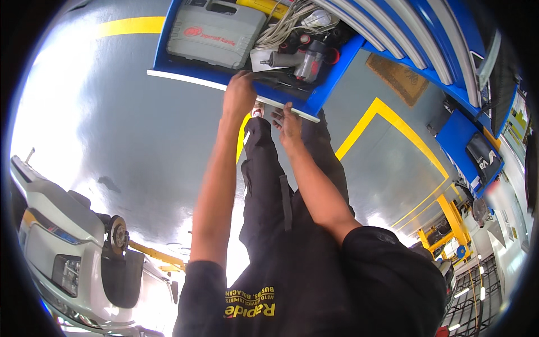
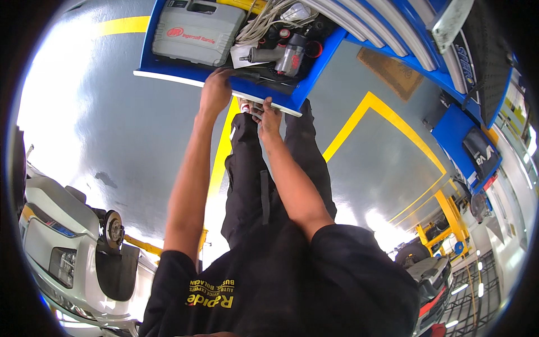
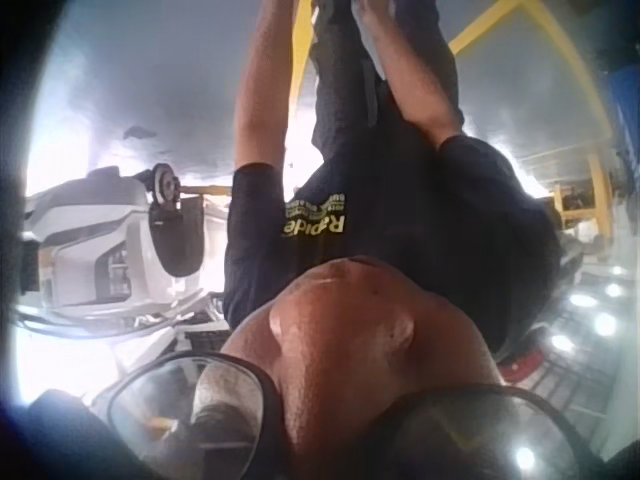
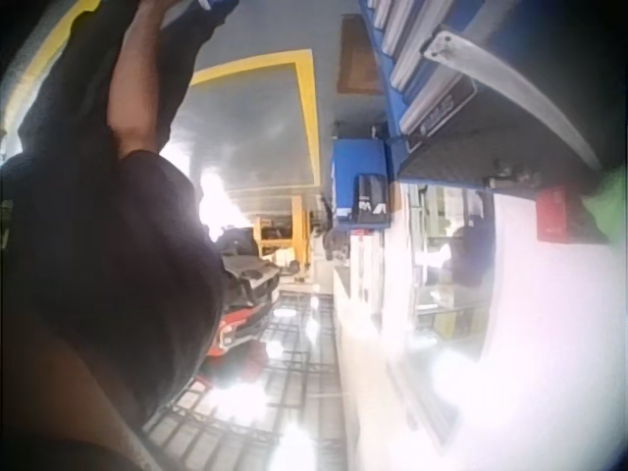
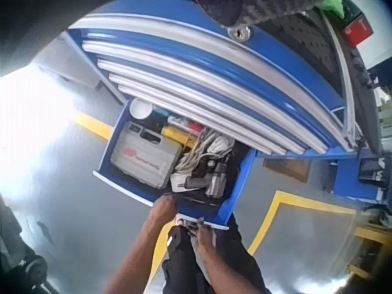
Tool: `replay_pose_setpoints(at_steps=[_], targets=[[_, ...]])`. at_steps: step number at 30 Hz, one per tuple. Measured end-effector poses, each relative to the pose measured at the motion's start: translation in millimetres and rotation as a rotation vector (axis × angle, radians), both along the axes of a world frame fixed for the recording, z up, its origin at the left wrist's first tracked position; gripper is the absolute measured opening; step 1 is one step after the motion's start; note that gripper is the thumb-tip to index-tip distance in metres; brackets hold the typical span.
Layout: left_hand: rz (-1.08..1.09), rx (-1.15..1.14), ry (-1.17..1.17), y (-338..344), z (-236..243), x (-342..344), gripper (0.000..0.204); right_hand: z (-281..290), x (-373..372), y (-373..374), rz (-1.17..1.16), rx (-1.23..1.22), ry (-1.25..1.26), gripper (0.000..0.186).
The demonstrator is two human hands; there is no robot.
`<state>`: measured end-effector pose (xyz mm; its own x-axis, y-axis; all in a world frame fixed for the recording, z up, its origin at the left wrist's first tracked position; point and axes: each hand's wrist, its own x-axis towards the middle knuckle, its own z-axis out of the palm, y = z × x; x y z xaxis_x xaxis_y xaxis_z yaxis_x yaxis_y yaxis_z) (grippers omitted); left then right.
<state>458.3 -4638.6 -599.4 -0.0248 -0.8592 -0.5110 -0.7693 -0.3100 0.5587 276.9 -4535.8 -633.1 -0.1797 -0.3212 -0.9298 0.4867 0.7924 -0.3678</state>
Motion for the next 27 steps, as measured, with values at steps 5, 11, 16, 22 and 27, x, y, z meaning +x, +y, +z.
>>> replay_pose_setpoints(at_steps=[5,11,16,22,27], targets=[[-0.741,0.299,-0.292,-5,-74,-20,0.044,6,6,24,0.019,0.070,-0.032,0.039],[-0.746,0.428,-0.503,13,-91,-72,0.037,13,2,27,0.088,0.120,-0.040,0.044],[-0.811,0.319,-0.758,15,-87,-100,0.030,9,4,20,0.038,0.108,-0.034,0.039],[-0.577,0.354,-0.586,16,-115,-76,0.040,29,3,-6,0.097,0.123,-0.072,0.033],[-0.803,0.493,-0.867,-38,-86,-99,0.043,17,0,-39,0.003,0.174,-0.096,0.026]])
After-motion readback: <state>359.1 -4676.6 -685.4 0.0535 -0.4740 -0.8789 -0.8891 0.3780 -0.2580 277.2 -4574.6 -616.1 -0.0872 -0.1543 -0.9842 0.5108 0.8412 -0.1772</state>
